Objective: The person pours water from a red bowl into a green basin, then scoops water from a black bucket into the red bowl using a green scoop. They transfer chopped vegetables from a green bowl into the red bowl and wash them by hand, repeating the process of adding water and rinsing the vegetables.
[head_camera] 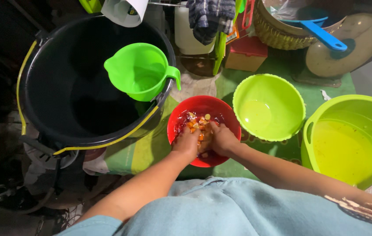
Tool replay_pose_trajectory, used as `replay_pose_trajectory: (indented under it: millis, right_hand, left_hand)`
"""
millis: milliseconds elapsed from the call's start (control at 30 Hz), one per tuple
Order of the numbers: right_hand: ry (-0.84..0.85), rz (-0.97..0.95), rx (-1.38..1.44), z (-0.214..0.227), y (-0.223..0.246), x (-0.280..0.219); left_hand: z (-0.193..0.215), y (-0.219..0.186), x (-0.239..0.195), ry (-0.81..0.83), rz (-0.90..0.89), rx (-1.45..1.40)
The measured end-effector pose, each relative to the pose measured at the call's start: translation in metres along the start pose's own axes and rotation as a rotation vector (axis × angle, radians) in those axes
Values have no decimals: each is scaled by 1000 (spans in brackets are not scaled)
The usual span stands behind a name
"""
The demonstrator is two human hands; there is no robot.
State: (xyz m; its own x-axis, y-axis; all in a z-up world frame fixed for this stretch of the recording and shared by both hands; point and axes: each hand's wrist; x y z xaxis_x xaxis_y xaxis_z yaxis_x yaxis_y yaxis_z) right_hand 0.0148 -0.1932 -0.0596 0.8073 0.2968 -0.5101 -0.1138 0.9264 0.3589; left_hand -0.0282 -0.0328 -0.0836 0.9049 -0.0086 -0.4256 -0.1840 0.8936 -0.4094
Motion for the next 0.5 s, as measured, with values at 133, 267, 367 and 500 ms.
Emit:
replay_pose_trajectory:
  millis: [133, 267, 367, 500]
  right_hand:
    - [-59, 72, 162, 5, -11, 7]
    - [-289, 156, 289, 20, -16, -13]
    - [-435, 214, 338, 30, -14, -26]
    - [-184, 51, 507, 30, -17, -35]
  left_hand:
    - [0, 5, -1, -76, 16, -212]
    - [22, -10, -7, -23, 38, -208]
    - [35, -23, -11, -14, 65, -218]
    - [33, -28, -13, -228, -221, -295]
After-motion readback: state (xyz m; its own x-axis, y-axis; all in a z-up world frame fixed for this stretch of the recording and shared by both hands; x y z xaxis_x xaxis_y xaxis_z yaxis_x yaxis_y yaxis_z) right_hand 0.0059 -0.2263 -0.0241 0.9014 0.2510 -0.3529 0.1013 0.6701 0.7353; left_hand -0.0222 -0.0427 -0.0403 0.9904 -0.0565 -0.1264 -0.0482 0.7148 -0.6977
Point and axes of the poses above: each hand's wrist, its own x-axis towards the middle knuckle, its own z-axis out of the back of the hand, y = z × x, and after that the axes turned 3 degrees about z, right-handed
